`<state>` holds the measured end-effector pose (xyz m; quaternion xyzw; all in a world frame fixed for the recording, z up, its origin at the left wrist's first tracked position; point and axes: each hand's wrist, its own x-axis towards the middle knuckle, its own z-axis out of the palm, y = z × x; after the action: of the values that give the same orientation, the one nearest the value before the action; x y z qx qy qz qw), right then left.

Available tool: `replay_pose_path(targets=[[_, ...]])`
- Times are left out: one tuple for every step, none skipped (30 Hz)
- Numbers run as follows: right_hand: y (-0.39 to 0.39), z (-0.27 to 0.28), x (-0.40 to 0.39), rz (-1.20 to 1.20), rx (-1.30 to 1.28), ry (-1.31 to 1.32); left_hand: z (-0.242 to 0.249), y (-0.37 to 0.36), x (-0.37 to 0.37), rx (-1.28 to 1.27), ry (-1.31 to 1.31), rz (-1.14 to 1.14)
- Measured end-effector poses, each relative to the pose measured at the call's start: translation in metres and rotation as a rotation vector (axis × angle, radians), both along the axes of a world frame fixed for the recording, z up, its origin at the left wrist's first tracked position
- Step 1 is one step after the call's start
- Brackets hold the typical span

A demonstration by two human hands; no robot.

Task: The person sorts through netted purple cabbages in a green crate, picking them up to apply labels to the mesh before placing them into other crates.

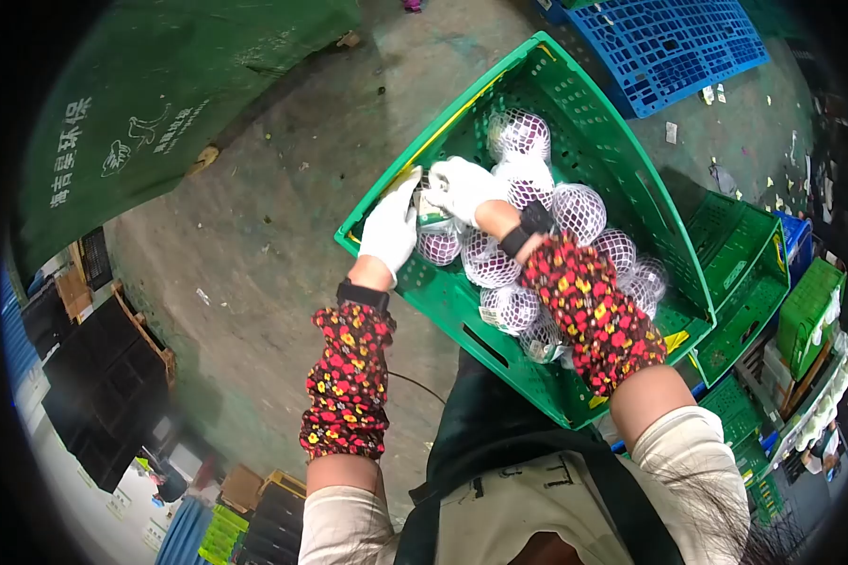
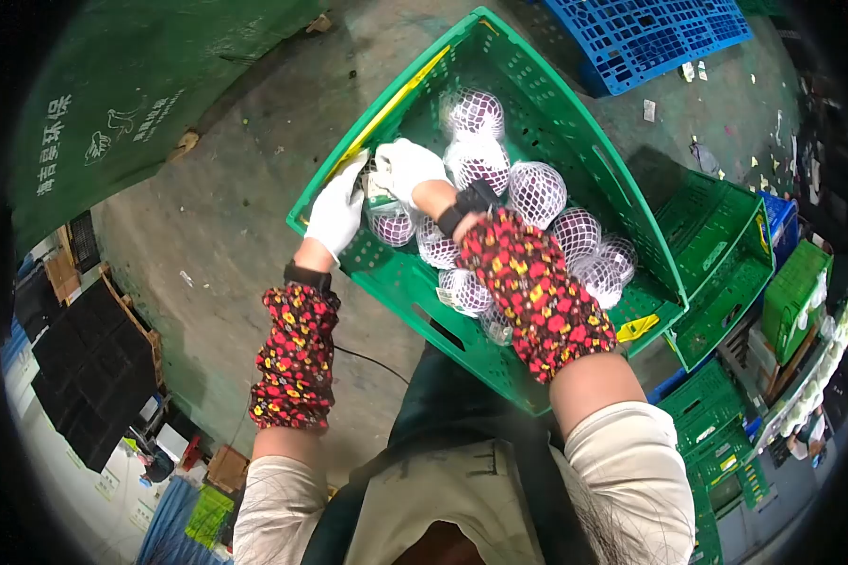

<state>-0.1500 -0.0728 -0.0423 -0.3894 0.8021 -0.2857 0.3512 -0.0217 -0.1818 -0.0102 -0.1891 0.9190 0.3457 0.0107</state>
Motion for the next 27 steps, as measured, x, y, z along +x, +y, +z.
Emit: replay_pose_path(targets=[[0.009, 0.007, 0.007, -0.016, -0.013, 0.040, 0.000, -0.004, -0.007, 0.161, -0.033, -0.010], [0.018, 0.011, 0.014, -0.057, -0.067, 0.080, -0.001, -0.010, -0.015, 0.272, -0.034, -0.045], [0.025, 0.012, 0.020, -0.057, -0.067, 0.078, -0.005, -0.014, -0.021, 0.382, -0.037, -0.081], [0.032, 0.012, 0.027, -0.149, -0.149, 0.072, -0.010, -0.016, -0.025, 0.504, -0.110, -0.123], [0.039, 0.012, 0.032, -0.242, -0.229, 0.066, -0.014, -0.013, -0.027, 0.508, -0.115, -0.126], [0.045, 0.015, 0.036, -0.289, -0.204, 0.078, -0.017, -0.010, -0.029, 0.436, -0.122, -0.185], [0.049, 0.017, 0.039, -0.296, -0.202, 0.074, -0.018, -0.007, -0.030, 0.360, -0.128, -0.245], [0.052, 0.020, 0.040, -0.296, -0.140, 0.070, -0.019, -0.003, -0.030, 0.405, -0.204, -0.207], [0.055, 0.021, 0.041, -0.294, -0.076, 0.062, -0.026, 0.003, -0.030, 0.405, -0.212, -0.211], [0.057, 0.018, 0.042, -0.305, -0.040, 0.040, -0.033, 0.006, -0.029, 0.533, -0.219, -0.146], [0.061, 0.014, 0.045, -0.311, -0.048, 0.038, -0.040, 0.008, -0.029, 0.658, -0.223, -0.081], [0.064, 0.014, 0.046, -0.328, -0.123, 0.046, -0.036, 0.013, -0.031, 0.731, -0.282, -0.051], [0.070, 0.014, 0.046, -0.344, -0.196, 0.057, -0.032, 0.019, -0.031, 0.699, -0.275, -0.056], [0.079, 0.015, 0.047, -0.311, -0.118, 0.018, -0.031, 0.022, -0.030, 0.504, -0.228, -0.146], [0.083, 0.015, 0.050, -0.319, -0.118, 0.022, -0.032, 0.024, -0.031, 0.311, -0.179, -0.233], [0.087, 0.011, 0.058, -0.112, -0.113, 0.036, -0.028, 0.019, -0.035, 0.369, -0.381, -0.164], [0.091, 0.006, 0.068, 0.098, -0.109, 0.051, -0.023, 0.009, -0.039, 0.420, -0.583, -0.090], [0.108, -0.004, 0.105, -0.161, -0.254, -0.352, -0.020, 0.002, -0.030, 0.181, -0.752, -0.229], [0.121, -0.012, 0.132, -0.417, -0.395, -0.757, -0.019, -0.002, -0.018, -0.066, -0.911, -0.360], [0.123, -0.011, 0.125, -0.423, -0.400, -0.760, -0.032, -0.001, -0.005, -0.079, -0.622, -0.325], [0.132, -0.003, 0.119, -0.367, -0.372, -0.555, -0.044, 0.004, 0.009, -0.079, -0.345, -0.297], [0.143, 0.008, 0.113, -0.302, -0.333, -0.359, -0.028, 0.013, -0.005, 0.136, -0.137, -0.079], [0.146, 0.012, 0.103, -0.234, -0.299, -0.148, -0.006, 0.024, -0.018, 0.273, -0.246, 0.189], [0.141, 0.009, 0.094, -0.186, -0.487, 0.063, 0.004, 0.035, -0.034, 0.317, -0.122, 0.020], [0.135, 0.005, 0.088, -0.194, -0.479, 0.059, 0.009, 0.047, -0.040, 0.364, -0.002, -0.140], [0.124, 0.000, 0.081, -0.175, -0.482, 0.046, 0.005, 0.059, -0.035, 0.449, -0.209, -0.135], [0.113, -0.006, 0.071, -0.153, -0.492, 0.036, -0.011, 0.054, -0.028, -0.132, -0.195, -0.448]])
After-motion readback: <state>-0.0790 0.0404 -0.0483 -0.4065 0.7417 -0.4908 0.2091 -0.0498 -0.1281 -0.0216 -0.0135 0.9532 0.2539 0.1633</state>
